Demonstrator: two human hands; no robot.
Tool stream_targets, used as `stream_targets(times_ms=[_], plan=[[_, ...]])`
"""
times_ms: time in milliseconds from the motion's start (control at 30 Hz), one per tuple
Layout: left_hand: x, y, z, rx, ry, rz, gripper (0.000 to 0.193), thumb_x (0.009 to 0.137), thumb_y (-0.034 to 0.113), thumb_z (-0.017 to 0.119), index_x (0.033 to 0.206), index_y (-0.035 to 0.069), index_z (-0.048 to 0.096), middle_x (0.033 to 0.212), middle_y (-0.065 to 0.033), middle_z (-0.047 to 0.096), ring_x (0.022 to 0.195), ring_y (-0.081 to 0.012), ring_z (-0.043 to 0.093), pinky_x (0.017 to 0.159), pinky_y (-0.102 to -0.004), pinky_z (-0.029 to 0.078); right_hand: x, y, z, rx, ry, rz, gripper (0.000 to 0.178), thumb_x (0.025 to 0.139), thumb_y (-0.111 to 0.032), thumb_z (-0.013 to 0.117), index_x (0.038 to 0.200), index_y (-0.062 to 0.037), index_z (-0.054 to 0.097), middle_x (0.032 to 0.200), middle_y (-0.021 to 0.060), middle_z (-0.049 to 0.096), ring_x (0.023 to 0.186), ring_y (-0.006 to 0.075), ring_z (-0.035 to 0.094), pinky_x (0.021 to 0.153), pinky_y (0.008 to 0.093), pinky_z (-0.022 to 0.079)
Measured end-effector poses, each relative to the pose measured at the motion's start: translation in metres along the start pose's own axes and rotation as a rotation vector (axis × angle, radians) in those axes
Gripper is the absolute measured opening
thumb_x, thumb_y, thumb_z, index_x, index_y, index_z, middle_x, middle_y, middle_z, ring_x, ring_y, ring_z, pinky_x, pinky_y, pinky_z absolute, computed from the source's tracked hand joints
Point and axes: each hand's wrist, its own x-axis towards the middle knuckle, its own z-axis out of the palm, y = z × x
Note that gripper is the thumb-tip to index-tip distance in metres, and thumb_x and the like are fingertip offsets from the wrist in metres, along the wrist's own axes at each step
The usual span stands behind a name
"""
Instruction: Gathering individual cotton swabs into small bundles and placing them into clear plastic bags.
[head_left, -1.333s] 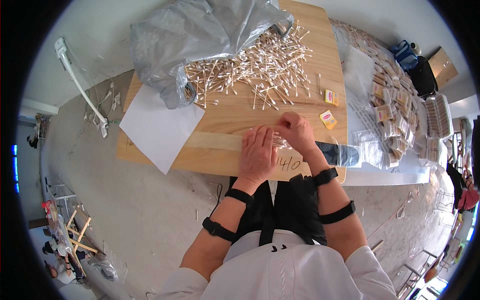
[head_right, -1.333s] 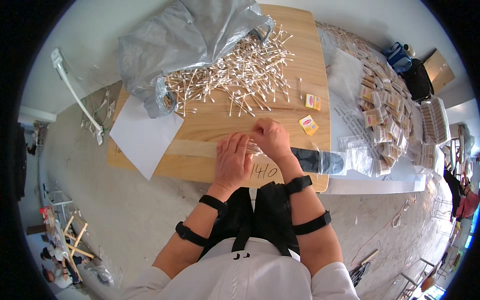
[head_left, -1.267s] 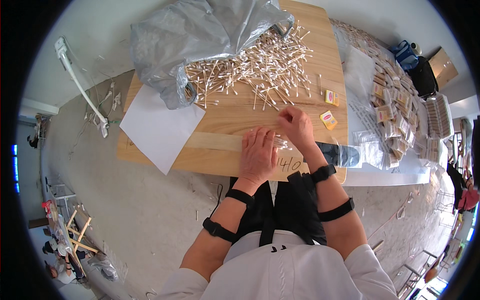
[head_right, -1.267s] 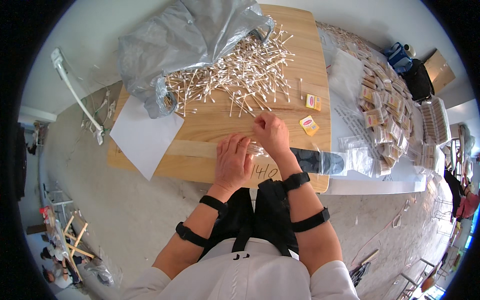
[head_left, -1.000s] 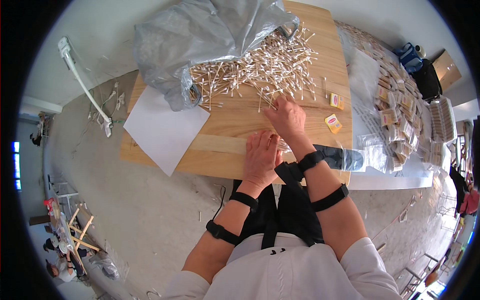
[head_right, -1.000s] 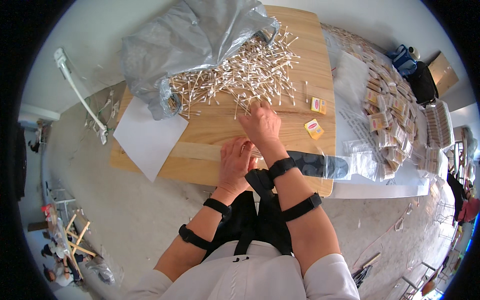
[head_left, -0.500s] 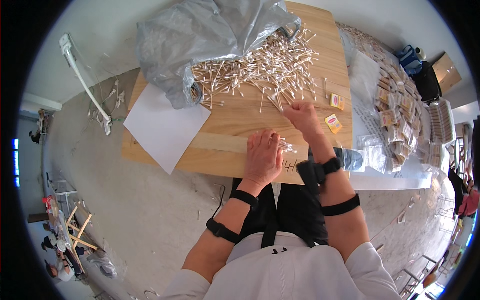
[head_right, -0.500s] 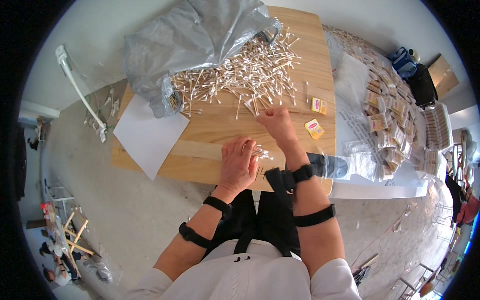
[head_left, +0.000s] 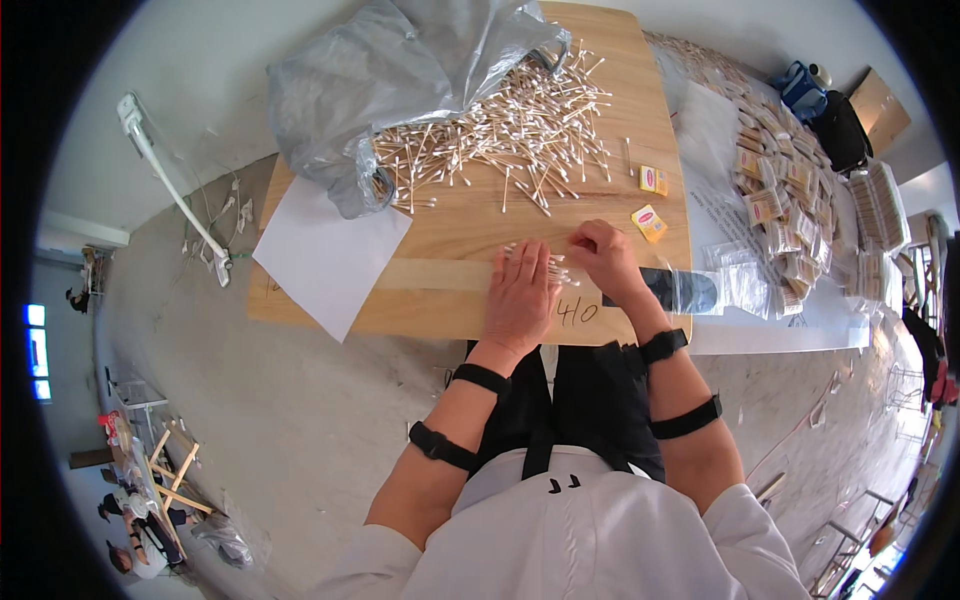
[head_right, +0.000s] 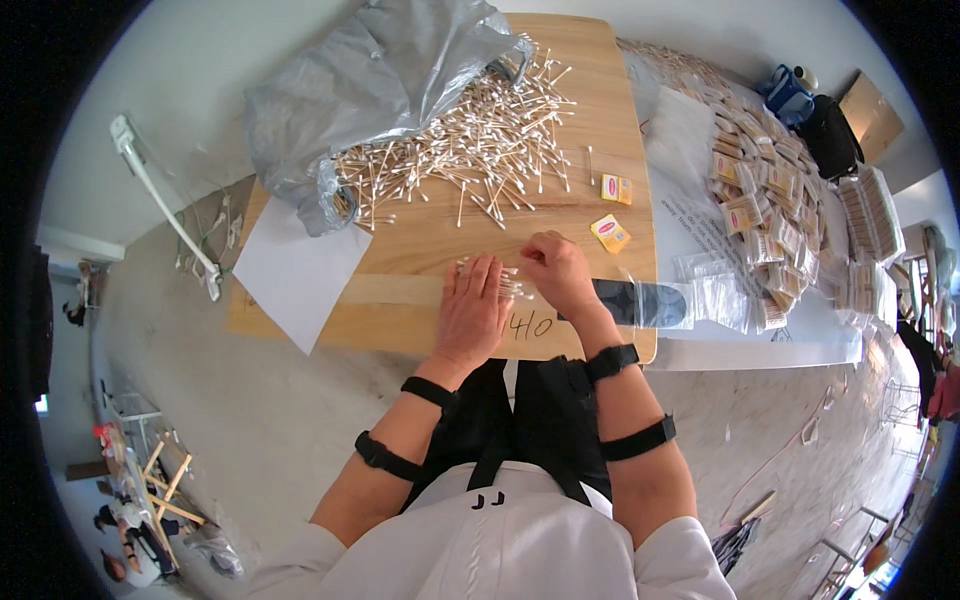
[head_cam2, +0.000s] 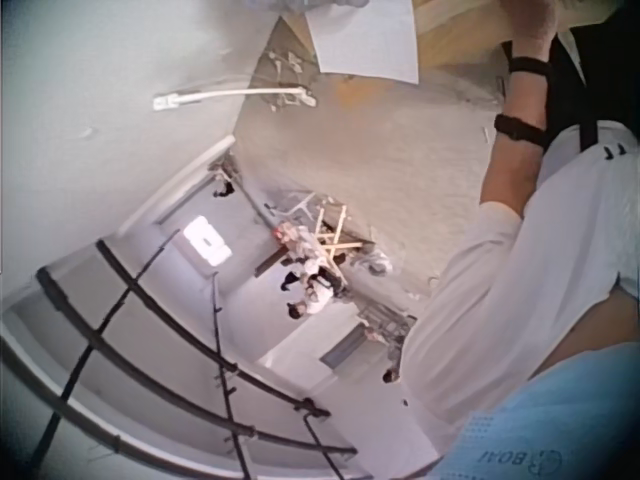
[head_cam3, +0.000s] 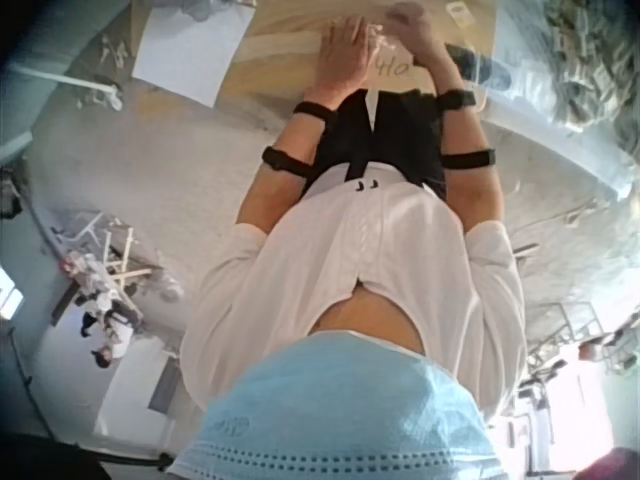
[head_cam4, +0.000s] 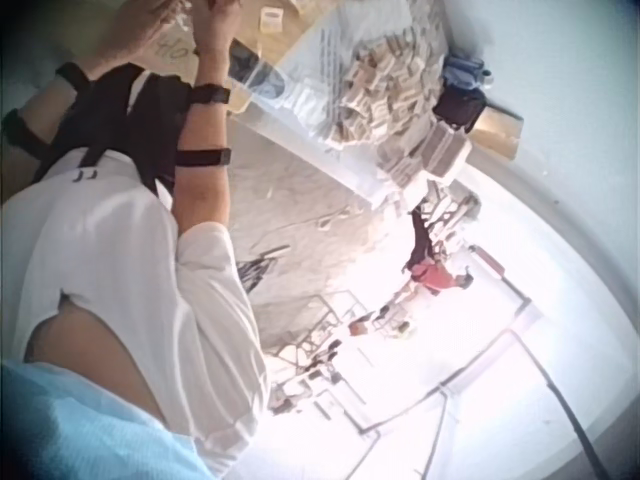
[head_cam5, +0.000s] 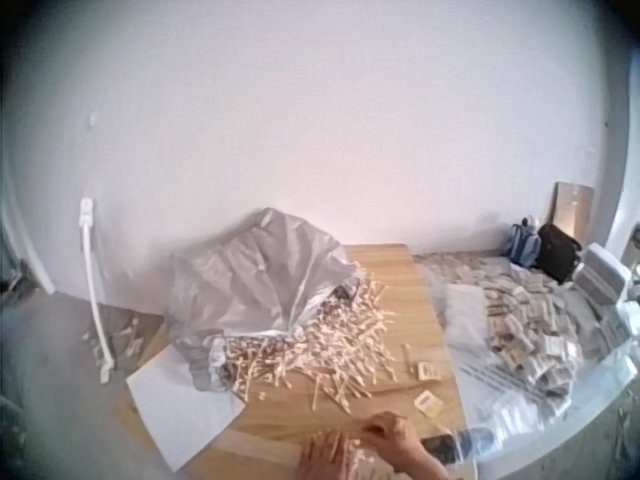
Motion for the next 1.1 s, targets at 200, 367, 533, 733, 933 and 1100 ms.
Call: stream_targets(times_ms=[200,367,533,733,933,1100], plan=[[-0.016,0.013,-0.008,-0.083,-0.135,0.033,0.074,0.089,0.040,0.058,0.143,-0.004,0.031,0.151,-0.0213,0.027,0.143,-0.0330,0.021,0.117,-0.0499,0.015,-0.057,-0.014,0.002,0.167,0.383,0.141,0.009,0.079,-0.001,0.064,0.088,0.0016,0.064,0.077,0.0099,0.059,0.064,0.0191,0.059,0.062,0.0304,0.048],[0.033,0.014,0.002,0.000,-0.165,-0.078,0.082,0.091,0.049,0.051,0.146,-0.005,0.023,0.155,-0.0219,0.019,0.145,-0.0341,0.015,0.118,-0.0491,0.011,-0.072,-0.023,0.022,0.286,0.470,0.129,0.020,0.091,-0.006,0.056,0.109,0.0024,0.058,0.107,0.0138,0.055,0.091,0.0214,0.058,0.081,0.0307,0.048],[0.025,0.037,0.018,-0.002,-0.129,-0.075,0.079,0.092,0.044,0.053,0.146,-0.004,0.023,0.153,-0.0228,0.024,0.144,-0.0374,0.017,0.117,-0.0494,0.011,-0.068,-0.019,0.020,0.359,0.573,0.136,0.028,0.098,-0.013,0.049,0.120,0.0044,0.054,0.124,0.0160,0.053,0.114,0.0261,0.052,0.100,0.0329,0.040],[0.017,0.014,0.024,-0.396,0.291,-0.189,0.063,0.098,0.034,0.048,0.145,-0.003,0.027,0.150,-0.0220,0.030,0.140,-0.0366,0.026,0.115,-0.0463,0.021,-0.057,-0.012,0.024,0.549,0.575,0.154,0.037,0.102,-0.021,0.045,0.127,0.0048,0.051,0.137,0.0170,0.049,0.128,0.0277,0.046,0.108,0.0340,0.033],[0.032,0.020,0.024,-0.919,0.386,-0.438,0.054,0.102,0.036,0.042,0.141,-0.001,0.039,0.145,-0.0186,0.040,0.133,-0.0293,0.039,0.110,-0.0383,0.029,-0.047,-0.018,0.034,0.628,0.540,0.162,0.040,0.102,-0.024,0.045,0.127,0.0058,0.052,0.138,0.0185,0.049,0.129,0.0276,0.046,0.108,0.0342,0.033],[0.039,0.030,0.025,-0.925,0.366,-0.341,0.050,0.100,0.032,0.047,0.138,0.000,0.045,0.140,-0.0177,0.047,0.131,-0.0291,0.042,0.109,-0.0370,0.031,-0.045,-0.011,0.037,0.618,0.506,0.145,0.040,0.101,-0.025,0.047,0.127,0.0055,0.053,0.138,0.0182,0.049,0.127,0.0276,0.047,0.107,0.0337,0.035]])
